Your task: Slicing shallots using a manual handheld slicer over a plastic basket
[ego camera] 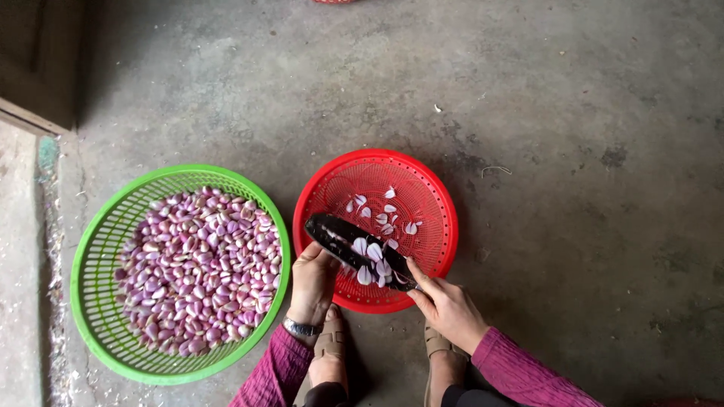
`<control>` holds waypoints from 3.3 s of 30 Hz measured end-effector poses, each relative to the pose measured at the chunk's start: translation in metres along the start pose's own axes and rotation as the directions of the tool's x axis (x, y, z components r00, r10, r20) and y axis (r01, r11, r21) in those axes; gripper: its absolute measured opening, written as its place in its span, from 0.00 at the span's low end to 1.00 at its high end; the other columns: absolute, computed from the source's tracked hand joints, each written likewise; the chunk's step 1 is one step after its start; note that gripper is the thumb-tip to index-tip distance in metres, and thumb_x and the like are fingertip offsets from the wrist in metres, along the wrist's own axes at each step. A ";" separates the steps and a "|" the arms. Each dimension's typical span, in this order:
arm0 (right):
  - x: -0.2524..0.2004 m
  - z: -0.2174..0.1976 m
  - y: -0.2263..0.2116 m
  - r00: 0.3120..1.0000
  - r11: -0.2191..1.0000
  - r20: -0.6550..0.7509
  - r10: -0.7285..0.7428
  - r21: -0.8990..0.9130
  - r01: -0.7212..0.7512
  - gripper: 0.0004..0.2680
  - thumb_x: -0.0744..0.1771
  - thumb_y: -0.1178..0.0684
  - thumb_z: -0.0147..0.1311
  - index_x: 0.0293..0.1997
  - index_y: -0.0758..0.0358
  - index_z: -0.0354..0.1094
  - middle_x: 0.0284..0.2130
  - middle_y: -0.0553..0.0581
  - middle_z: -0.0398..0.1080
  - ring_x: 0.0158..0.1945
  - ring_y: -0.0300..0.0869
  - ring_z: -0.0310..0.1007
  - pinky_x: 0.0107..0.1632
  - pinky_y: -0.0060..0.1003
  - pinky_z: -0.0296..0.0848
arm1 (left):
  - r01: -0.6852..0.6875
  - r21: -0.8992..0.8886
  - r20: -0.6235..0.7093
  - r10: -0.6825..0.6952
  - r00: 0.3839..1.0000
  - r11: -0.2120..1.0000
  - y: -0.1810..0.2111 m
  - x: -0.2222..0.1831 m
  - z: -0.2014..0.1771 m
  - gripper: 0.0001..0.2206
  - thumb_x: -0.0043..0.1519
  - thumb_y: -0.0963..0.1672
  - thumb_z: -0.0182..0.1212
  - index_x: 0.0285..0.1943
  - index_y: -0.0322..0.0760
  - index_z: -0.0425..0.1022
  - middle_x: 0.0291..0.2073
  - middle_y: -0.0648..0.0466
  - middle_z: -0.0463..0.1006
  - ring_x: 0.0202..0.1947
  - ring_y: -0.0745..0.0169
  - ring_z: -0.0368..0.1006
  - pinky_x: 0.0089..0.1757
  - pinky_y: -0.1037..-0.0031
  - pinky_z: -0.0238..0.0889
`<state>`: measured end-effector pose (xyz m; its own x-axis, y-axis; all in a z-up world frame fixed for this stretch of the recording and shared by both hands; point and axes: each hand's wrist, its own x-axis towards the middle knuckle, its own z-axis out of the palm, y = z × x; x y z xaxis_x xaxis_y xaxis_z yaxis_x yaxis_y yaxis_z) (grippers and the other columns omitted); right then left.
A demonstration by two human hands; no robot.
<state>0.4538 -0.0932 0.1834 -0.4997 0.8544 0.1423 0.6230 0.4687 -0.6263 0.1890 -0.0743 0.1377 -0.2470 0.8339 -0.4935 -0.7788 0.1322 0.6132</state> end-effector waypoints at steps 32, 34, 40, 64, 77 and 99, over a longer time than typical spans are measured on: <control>0.003 -0.002 0.011 0.979 0.981 0.083 0.188 0.034 -0.191 0.22 0.69 0.47 0.50 0.73 0.51 0.54 0.50 0.68 0.75 0.46 0.57 0.78 0.47 0.46 0.75 | 0.155 0.459 -0.080 -0.133 0.988 0.875 0.020 -0.014 0.044 0.38 0.60 0.48 0.58 0.78 0.29 0.45 0.70 0.44 0.66 0.49 0.59 0.73 0.56 0.68 0.68; 0.003 0.000 0.012 0.980 0.983 0.084 0.178 0.018 -0.180 0.22 0.69 0.47 0.51 0.73 0.51 0.54 0.49 0.68 0.75 0.46 0.58 0.78 0.46 0.47 0.74 | 0.038 0.487 0.027 -0.059 0.998 0.872 0.021 -0.015 0.043 0.27 0.63 0.45 0.55 0.70 0.29 0.57 0.63 0.45 0.73 0.53 0.57 0.75 0.57 0.68 0.69; 0.003 0.000 0.013 0.980 0.973 0.075 0.184 -0.153 -0.171 0.21 0.69 0.42 0.50 0.73 0.42 0.56 0.27 0.62 0.73 0.29 0.56 0.75 0.30 0.50 0.74 | -0.121 0.749 0.094 0.076 0.993 0.652 0.022 -0.027 0.051 0.16 0.67 0.45 0.56 0.59 0.29 0.72 0.49 0.41 0.82 0.50 0.54 0.79 0.49 0.66 0.73; 0.002 0.004 0.011 0.973 0.963 0.100 0.210 -0.195 -0.188 0.21 0.68 0.40 0.49 0.72 0.33 0.58 0.27 0.63 0.76 0.30 0.59 0.80 0.27 0.51 0.77 | -0.008 0.321 -0.076 0.034 0.997 0.947 0.029 -0.025 0.061 0.07 0.62 0.37 0.63 0.48 0.28 0.77 0.35 0.50 0.81 0.35 0.67 0.78 0.39 0.78 0.71; 0.004 0.001 0.012 0.967 0.948 0.130 0.218 -0.264 -0.178 0.21 0.68 0.40 0.48 0.73 0.33 0.56 0.27 0.59 0.76 0.29 0.56 0.80 0.28 0.50 0.78 | -0.012 0.784 -0.045 0.076 0.996 0.621 0.033 -0.035 0.063 0.16 0.64 0.45 0.64 0.57 0.33 0.71 0.47 0.39 0.83 0.52 0.47 0.80 0.48 0.59 0.74; -0.007 0.002 0.021 0.985 0.912 0.098 0.141 -0.400 -0.090 0.24 0.67 0.39 0.54 0.73 0.40 0.54 0.22 0.53 0.66 0.20 0.56 0.70 0.27 0.56 0.70 | 0.255 0.349 -0.018 -0.266 0.964 0.902 0.010 0.008 0.009 0.18 0.64 0.40 0.57 0.62 0.28 0.66 0.56 0.37 0.77 0.50 0.41 0.78 0.41 0.58 0.79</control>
<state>0.4694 -0.0901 0.1676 -0.4636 0.8857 -0.0230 0.8540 0.4398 -0.2779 0.1842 -0.0612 0.1452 -0.0410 0.7590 -0.6498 -0.5644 0.5190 0.6419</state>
